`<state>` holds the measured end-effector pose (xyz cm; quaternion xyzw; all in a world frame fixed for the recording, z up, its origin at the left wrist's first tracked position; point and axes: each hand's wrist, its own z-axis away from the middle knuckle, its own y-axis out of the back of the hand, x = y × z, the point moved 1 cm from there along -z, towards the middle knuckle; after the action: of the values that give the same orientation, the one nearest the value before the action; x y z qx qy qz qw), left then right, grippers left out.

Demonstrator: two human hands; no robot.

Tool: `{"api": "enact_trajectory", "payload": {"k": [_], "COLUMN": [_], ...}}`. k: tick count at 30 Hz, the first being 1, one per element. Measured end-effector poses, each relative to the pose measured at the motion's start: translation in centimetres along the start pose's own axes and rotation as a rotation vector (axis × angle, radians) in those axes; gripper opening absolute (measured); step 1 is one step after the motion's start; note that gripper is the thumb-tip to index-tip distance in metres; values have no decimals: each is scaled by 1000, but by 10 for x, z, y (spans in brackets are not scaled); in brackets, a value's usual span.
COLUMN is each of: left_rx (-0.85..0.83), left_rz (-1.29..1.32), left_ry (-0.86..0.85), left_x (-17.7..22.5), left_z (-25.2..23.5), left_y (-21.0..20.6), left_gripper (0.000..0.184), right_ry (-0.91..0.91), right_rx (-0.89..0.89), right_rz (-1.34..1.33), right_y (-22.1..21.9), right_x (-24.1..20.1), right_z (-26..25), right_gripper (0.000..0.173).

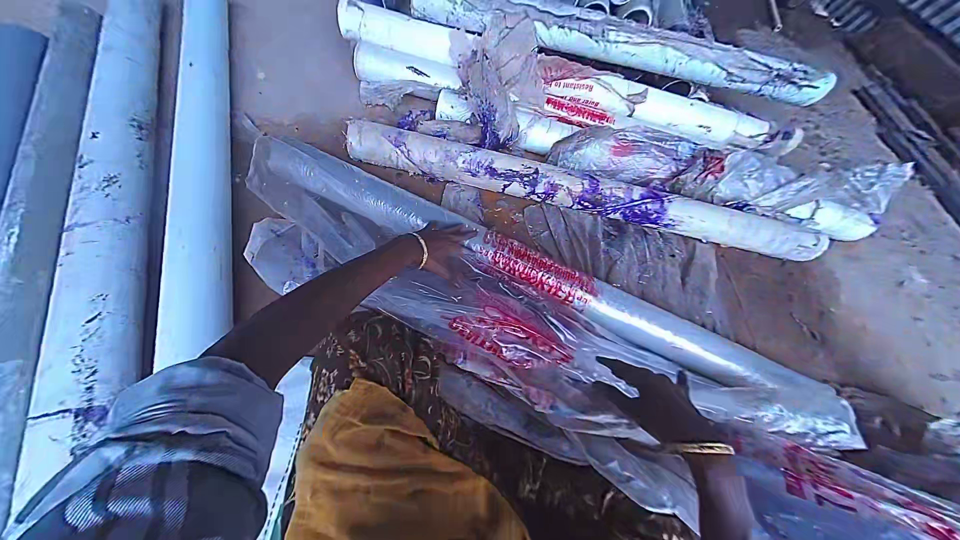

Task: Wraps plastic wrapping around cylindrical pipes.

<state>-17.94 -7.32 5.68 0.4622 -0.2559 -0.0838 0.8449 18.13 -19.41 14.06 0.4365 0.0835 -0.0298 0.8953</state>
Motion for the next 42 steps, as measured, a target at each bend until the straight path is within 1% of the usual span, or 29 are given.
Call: {"api": "enact_trajectory", "payload": {"k": [1, 3, 4, 5, 6, 8, 9, 10, 13, 16, 21, 23, 24, 25, 26, 27, 28, 29, 30, 31, 32, 33, 34, 35, 37, 38, 40, 41, 42], "left_rx": [79, 213, 241, 243, 245, 244, 242, 234, 193, 195, 64, 118, 181, 318, 485, 615, 709, 718, 640, 521, 432, 431, 485, 560, 661, 698, 816, 866, 901], "left_rz": [1, 5, -4, 4, 29, 90, 109, 132, 164, 137, 118, 215, 328, 445, 465, 359, 193, 41, -44, -80, -72, -37, -27, -17, 109, 209, 402, 452, 470], "left_ry": [-22, -55, -48, -33, -24, -20, -20, -11, 50, 52, 62, 39, 1, -67, -124, -124, -96, -34, 50, 139, 194, 208, 210, 225, 328, 399, 470, 484, 478], "left_x": [-13, -15, -10, -5, -1, 3, 4, 4, 4, 11, 47, 57, 56, 49, 38, 20, -5, -37, -72, -105, -133, -150, -156, -150, -130, -119, -111, -107, -108], "left_z": [8, 12, 11, 9, 10, 18, 22, 24, 26, 39, 65, 81, 88, 93, 96, 98, 99, 100, 102, 103, 103, 104, 105, 107, 118, 124, 122, 118, 113], "left_y": [-11, -26, -29, -32, -34, -34, -35, -36, -33, -41, -48, -45, -42, -39, -35, -24, -12, 0, 7, 9, 3, -8, -21, -34, -73, -98, -152, -168, -170], "left_gripper": [66, 39, 35, 37, 39, 38, 37, 37, 38, 34, 39, 43, 46, 47, 49, 54, 65, 79, 91, 94, 83, 62, 42, 28, 25, 25, 27, 28, 28], "right_ry": [4, 142, 225, 280, 293, 234, 171, 127, 63, 42, 52, 93, 101, 107, 106, 100, 104, 111, 114, 105, 91, 80, 85, 93, 105, 95, 88, 92, 111], "right_rx": [39, 254, 359, 406, 384, 234, 190, 197, 233, 301, 463, 497, 497, 506, 512, 513, 527, 543, 549, 547, 541, 537, 545, 552, 543, 522, 512, 511, 538], "right_rz": [38, 45, 19, 2, 7, 104, 144, 158, 151, 119, -21, -50, -59, -58, -52, -57, -49, -33, -23, -16, -14, -14, -17, -25, -27, -23, -19, -21, -25], "right_y": [16, 31, 32, 28, 22, 7, 0, -6, -7, 1, 19, 14, 13, 13, 14, 17, 18, 17, 16, 17, 17, 16, 17, 19, 19, 19, 17, 15, 18], "right_x": [-20, -67, -91, -113, -132, -163, -174, -180, -180, -176, -160, -154, -154, -155, -155, -156, -155, -155, -155, -157, -158, -159, -159, -159, -157, -158, -156, -154, -153], "right_z": [-10, -48, -77, -110, -142, -193, -205, -212, -224, -239, -270, -283, -287, -288, -288, -287, -287, -285, -284, -284, -284, -284, -286, -286, -286, -287, -290, -290, -293], "right_gripper": [46, 36, 35, 36, 40, 52, 61, 68, 73, 66, 69, 72, 72, 72, 71, 71, 71, 71, 71, 71, 71, 71, 71, 70, 70, 71, 73, 73, 72]}}
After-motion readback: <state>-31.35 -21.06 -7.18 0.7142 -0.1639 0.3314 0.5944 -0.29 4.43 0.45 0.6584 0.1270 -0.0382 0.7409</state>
